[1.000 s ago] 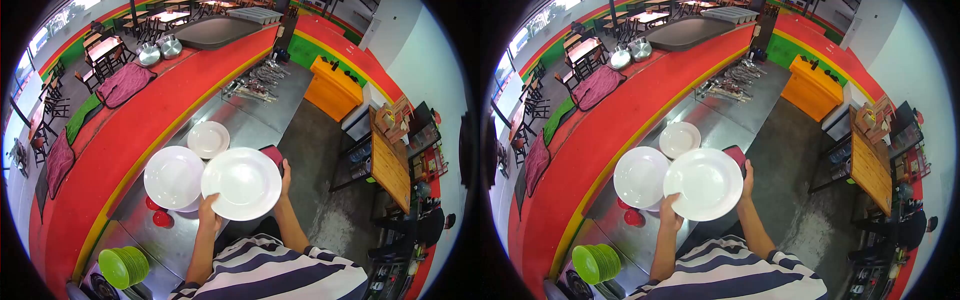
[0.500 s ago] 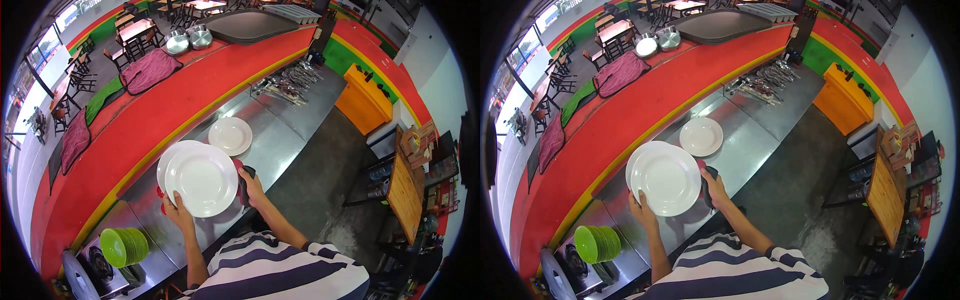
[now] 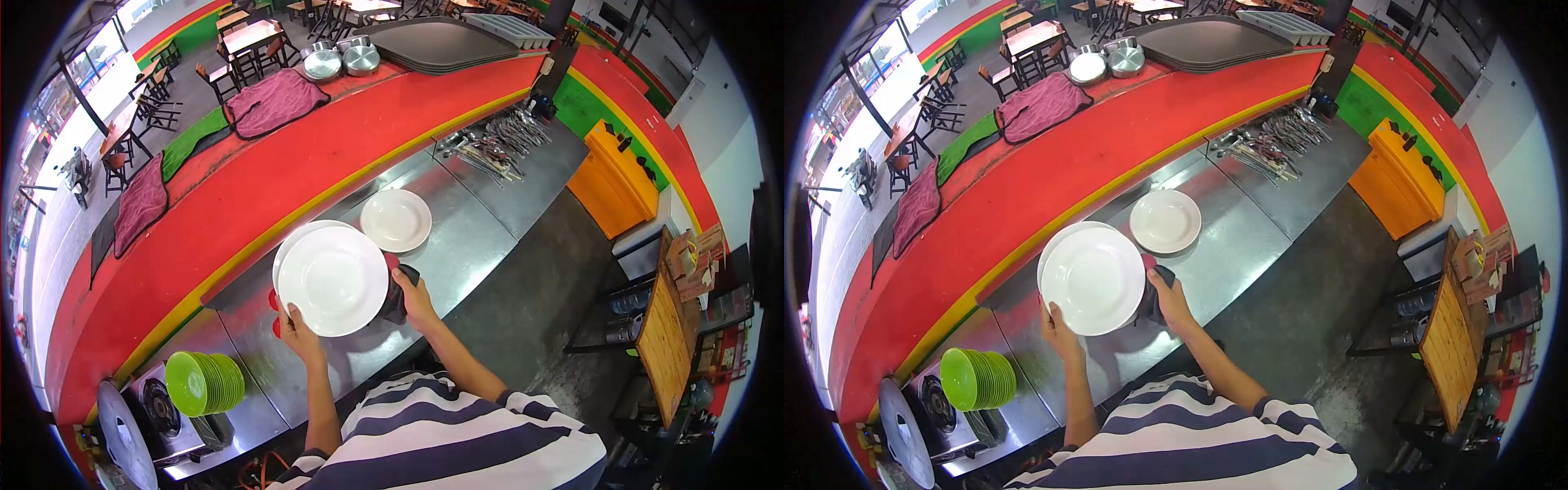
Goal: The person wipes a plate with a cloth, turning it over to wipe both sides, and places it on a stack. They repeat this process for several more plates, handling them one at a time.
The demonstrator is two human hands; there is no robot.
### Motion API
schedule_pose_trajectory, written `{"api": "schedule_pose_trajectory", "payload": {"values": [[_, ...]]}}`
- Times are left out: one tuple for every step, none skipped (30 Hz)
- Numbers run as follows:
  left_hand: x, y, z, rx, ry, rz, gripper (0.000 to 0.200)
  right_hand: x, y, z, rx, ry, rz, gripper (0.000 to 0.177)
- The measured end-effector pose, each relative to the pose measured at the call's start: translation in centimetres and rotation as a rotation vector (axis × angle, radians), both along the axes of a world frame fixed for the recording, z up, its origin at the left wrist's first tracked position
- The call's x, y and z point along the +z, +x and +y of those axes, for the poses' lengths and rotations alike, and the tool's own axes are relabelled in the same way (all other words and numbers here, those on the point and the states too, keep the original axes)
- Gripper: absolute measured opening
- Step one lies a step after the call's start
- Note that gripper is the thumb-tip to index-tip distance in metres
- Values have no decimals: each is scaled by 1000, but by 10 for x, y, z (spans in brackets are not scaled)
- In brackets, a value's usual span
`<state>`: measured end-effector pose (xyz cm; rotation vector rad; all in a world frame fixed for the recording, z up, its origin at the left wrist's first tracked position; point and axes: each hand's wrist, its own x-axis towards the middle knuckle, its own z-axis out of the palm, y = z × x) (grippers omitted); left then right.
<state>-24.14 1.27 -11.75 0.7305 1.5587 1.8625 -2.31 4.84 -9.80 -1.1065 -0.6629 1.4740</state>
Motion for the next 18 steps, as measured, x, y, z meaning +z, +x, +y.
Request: {"api": "schedule_pose_trajectory", "payload": {"values": [[-5, 0, 0, 15, 10, 38, 44, 12, -2, -1, -32, -16, 5, 28], [-13, -1, 2, 31, 20, 76, 43, 18, -5, -2, -64, -32, 10, 27], [-20, -2, 2, 45, 30, 115, 43, 12, -3, -2, -52, -31, 12, 27], [-21, -3, 2, 24, 12, 143, 42, 3, 0, 0, -42, -29, 15, 27], [-22, -4, 1, 19, 6, 172, 42, -5, 2, 0, -33, -27, 17, 28], [-18, -2, -1, 12, -1, 201, 42, 0, -2, -1, -45, -29, 18, 29], [-16, -1, -2, 5, -8, 230, 41, 5, -3, -4, -44, -37, 17, 29], [-19, -3, -3, -22, -13, 234, 42, 12, -5, -8, -43, -43, 17, 28], [-13, -1, -2, -26, 19, 192, 43, 15, -6, -9, -44, -49, 17, 28], [-9, 1, -2, -33, 49, 150, 44, 6, -6, -7, -58, -36, 31, 27], [-5, 4, -2, -41, 75, 106, 46, -9, -4, -4, -73, -28, 42, 26], [-2, 6, -2, -17, 77, 122, 46, -11, -3, -7, -88, -27, 53, 25], [1, 9, -3, 8, 74, 140, 46, -13, 0, -12, -117, -59, 85, 24], [5, 10, -4, 35, 77, 160, 46, -14, 3, -14, -145, -86, 120, 23], [8, 9, -6, 47, 66, 245, 45, -11, 5, -10, -168, -103, 156, 23], [10, 7, -9, 64, 57, 329, 44, -16, 10, -7, -191, -105, 216, 23], [13, 7, -11, 86, 45, 410, 43, -20, 18, -3, -213, -148, 223, 24], [26, 16, -12, 106, 80, 411, 37, -27, 28, 2, -190, -152, 260, 25]]}}
